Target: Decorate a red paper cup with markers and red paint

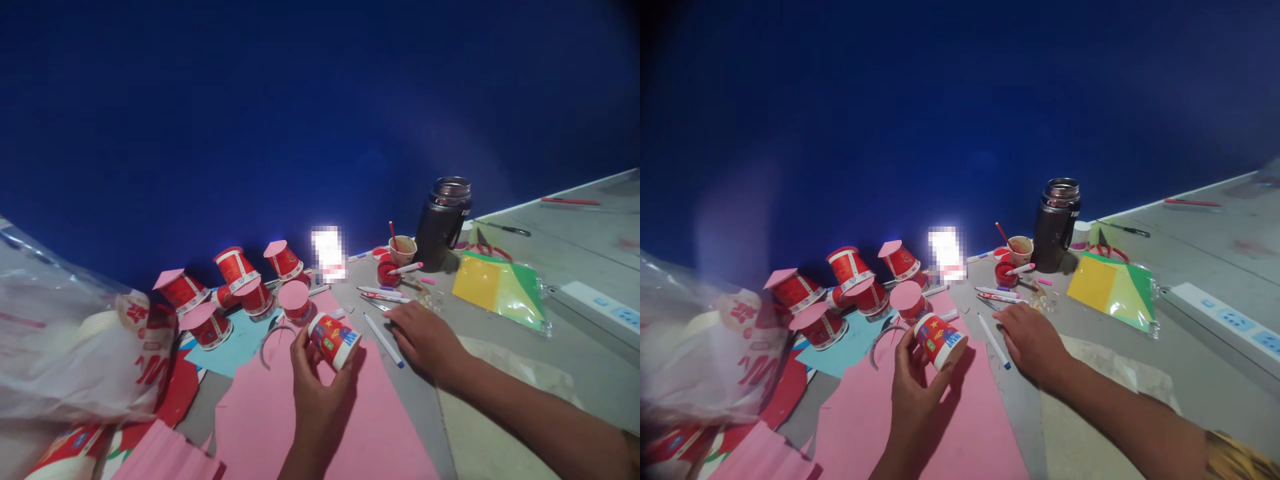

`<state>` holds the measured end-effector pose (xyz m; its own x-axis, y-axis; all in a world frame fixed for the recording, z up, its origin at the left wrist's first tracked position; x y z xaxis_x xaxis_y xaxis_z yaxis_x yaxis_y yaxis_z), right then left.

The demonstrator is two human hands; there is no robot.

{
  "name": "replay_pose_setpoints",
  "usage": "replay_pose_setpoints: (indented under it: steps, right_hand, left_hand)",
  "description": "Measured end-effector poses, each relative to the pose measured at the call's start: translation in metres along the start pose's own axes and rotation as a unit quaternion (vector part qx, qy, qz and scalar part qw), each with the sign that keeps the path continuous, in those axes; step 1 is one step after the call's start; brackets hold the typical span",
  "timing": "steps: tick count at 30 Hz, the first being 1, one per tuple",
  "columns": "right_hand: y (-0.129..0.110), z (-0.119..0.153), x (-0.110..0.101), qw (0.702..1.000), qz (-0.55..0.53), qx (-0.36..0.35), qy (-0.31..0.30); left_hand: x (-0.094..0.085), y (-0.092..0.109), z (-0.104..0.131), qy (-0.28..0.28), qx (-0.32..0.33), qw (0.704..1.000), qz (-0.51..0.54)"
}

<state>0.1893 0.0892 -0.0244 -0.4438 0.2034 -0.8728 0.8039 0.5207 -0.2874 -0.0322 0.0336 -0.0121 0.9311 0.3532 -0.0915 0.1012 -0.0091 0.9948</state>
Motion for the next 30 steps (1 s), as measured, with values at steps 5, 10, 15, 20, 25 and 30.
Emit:
replay_pose_setpoints:
  steps: [5, 10, 15, 20, 25, 30]
  right_hand:
    - [0.039, -0.002, -0.006, 0.99, 0.001, 0.136, 0.032]
    - [0.049, -0.003, -0.004, 0.987, -0.006, 0.152, 0.053]
    - [0.049, -0.005, -0.007, 0.987, -0.021, 0.143, 0.063]
    - [0.045, -0.006, -0.01, 0.988, -0.054, 0.137, 0.048]
    - [0.038, -0.008, -0.012, 0.984, -0.103, 0.141, 0.042]
    - [0.037, -0.012, -0.043, 0.973, -0.151, 0.165, 0.065]
  left_hand:
    - [0.001, 0.0, -0.001, 0.006, -0.055, 0.998, 0.003]
    - [0.0, 0.0, 0.002, -0.003, -0.048, 0.999, 0.004]
    - [0.0, 0.004, 0.008, -0.004, -0.026, 1.0, 0.01]
    - [-0.005, -0.005, 0.0, -0.018, -0.01, 1.0, -0.018]
    - [-0.007, -0.008, -0.003, -0.02, 0.035, 0.999, -0.019]
    - [-0.008, -0.009, -0.004, -0.018, 0.051, 0.998, -0.033]
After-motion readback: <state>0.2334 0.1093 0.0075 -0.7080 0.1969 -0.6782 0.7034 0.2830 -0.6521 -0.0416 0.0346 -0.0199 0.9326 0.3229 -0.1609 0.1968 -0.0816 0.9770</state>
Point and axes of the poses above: each hand's wrist, its own z-axis away from the middle knuckle, its own x-axis out of the palm, y = z × x, the point moved 6 cm from there along -z, towards the middle knuckle, and after that the axes turned 1 degree about x, right-handed, at the moved point
